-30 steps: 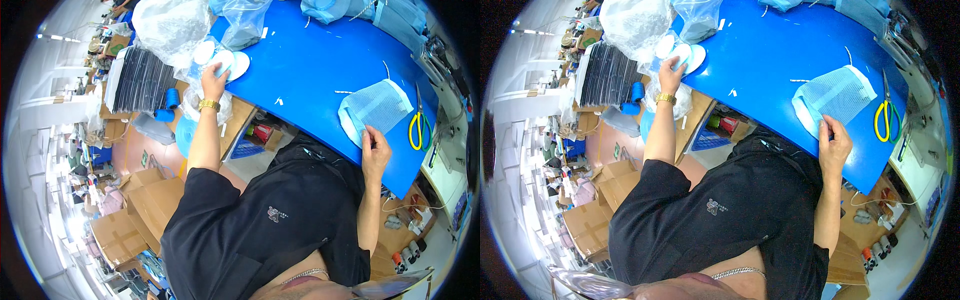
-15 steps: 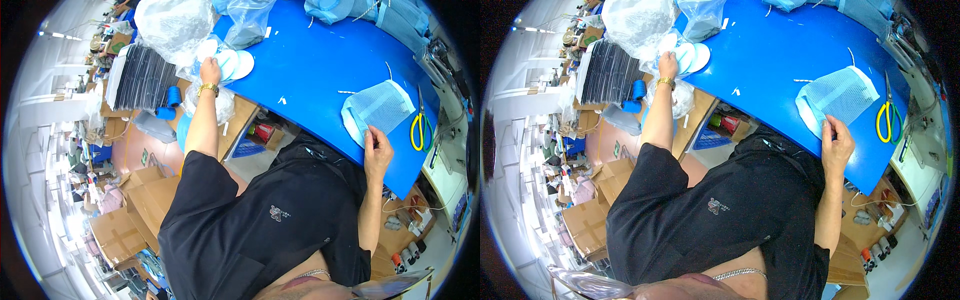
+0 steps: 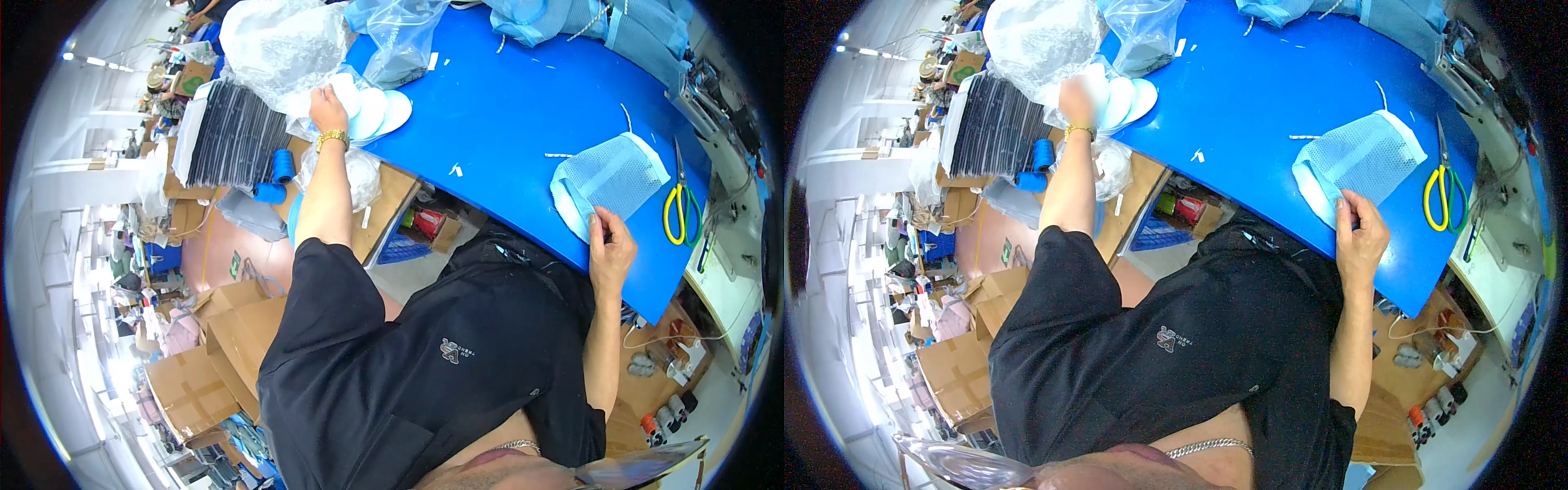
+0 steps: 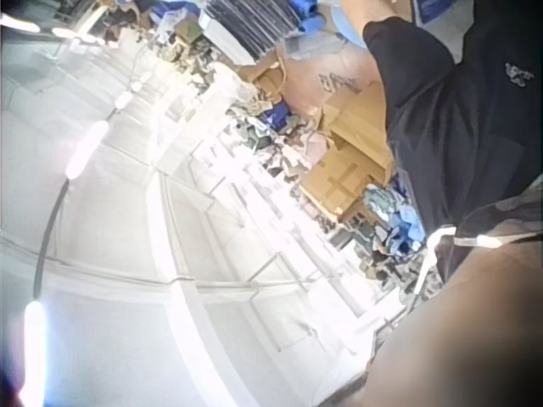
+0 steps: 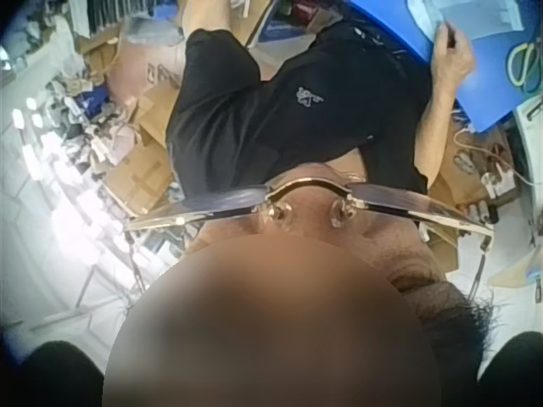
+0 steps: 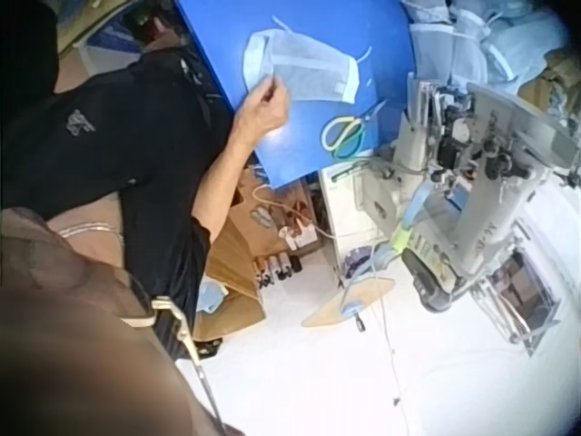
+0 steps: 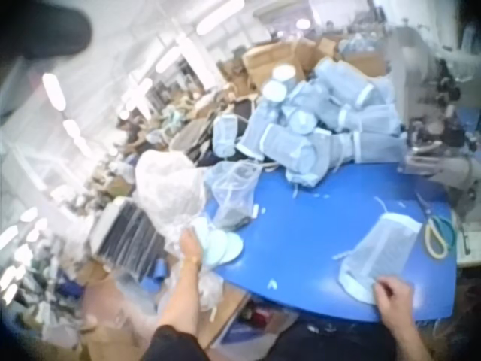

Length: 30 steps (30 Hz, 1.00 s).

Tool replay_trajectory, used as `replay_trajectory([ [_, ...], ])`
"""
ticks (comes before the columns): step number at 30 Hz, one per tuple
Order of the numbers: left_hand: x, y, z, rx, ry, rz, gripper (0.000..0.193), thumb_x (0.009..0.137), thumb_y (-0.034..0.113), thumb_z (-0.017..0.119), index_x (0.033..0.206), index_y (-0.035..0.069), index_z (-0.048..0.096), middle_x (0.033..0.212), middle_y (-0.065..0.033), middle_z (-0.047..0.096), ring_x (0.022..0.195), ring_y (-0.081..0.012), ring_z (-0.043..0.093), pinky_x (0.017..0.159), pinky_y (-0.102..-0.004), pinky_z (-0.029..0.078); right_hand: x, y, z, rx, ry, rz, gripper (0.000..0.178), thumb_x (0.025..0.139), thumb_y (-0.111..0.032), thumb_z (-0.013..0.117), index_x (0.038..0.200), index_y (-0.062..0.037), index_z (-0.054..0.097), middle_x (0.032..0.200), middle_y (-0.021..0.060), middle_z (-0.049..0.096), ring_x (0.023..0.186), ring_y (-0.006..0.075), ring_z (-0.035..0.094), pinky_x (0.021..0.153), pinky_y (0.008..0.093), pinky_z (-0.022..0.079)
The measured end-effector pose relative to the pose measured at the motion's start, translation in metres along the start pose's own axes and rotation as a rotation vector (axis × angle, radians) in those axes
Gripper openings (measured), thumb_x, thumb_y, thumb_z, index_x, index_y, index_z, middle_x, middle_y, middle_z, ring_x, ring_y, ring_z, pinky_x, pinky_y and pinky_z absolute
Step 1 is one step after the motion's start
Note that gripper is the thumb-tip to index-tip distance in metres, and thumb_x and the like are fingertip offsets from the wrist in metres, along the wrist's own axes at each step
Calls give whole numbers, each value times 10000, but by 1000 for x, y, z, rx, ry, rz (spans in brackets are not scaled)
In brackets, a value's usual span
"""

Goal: Sewing together mesh material and fabric circles using an industrial sewing machine and trimming with scissors.

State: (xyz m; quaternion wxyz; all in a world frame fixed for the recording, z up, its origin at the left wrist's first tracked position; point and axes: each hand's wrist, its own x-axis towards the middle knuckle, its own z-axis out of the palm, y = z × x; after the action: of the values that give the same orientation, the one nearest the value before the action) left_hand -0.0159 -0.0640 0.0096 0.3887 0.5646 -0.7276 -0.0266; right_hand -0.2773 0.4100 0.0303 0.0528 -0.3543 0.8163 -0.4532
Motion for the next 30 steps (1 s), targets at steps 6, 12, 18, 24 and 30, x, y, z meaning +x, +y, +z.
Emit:
replay_trajectory([
  [6,-8,46,-37,-345,173,73,322,863,282,702,837,-32,634,746,-116,664,682,-195,604,645,-355,469,-2,3,1,12,15,2,141,856,-83,667,967,0,691,772,93,655,668,149,597,636,278,482],
  [12,-122,145,-52,-971,-677,-133,205,967,178,552,987,-13,625,798,39,589,732,-39,507,610,-233,420,-3,5,-2,22,20,4,146,849,-94,668,961,-2,684,762,117,645,655,187,600,642,294,485],
  [18,-194,208,-59,-994,-1198,-1,197,942,154,609,969,-30,674,855,8,663,784,-44,569,683,-216,465,0,0,-1,63,59,-24,125,855,-93,654,948,-15,686,818,135,673,709,229,647,657,307,496],
  [24,-209,244,-75,-868,-1184,397,134,884,161,669,964,61,707,933,-59,699,888,-186,638,779,-290,491,0,-5,-13,93,-58,13,142,875,-117,630,965,-18,679,825,110,629,742,243,606,675,322,476],
  [30,-204,275,-81,-470,-790,1229,138,881,205,629,953,115,705,1384,-94,485,1305,-327,399,1077,-473,287,-4,-11,-26,171,-168,41,144,897,-120,615,984,-17,664,833,109,638,742,223,610,669,320,475],
])
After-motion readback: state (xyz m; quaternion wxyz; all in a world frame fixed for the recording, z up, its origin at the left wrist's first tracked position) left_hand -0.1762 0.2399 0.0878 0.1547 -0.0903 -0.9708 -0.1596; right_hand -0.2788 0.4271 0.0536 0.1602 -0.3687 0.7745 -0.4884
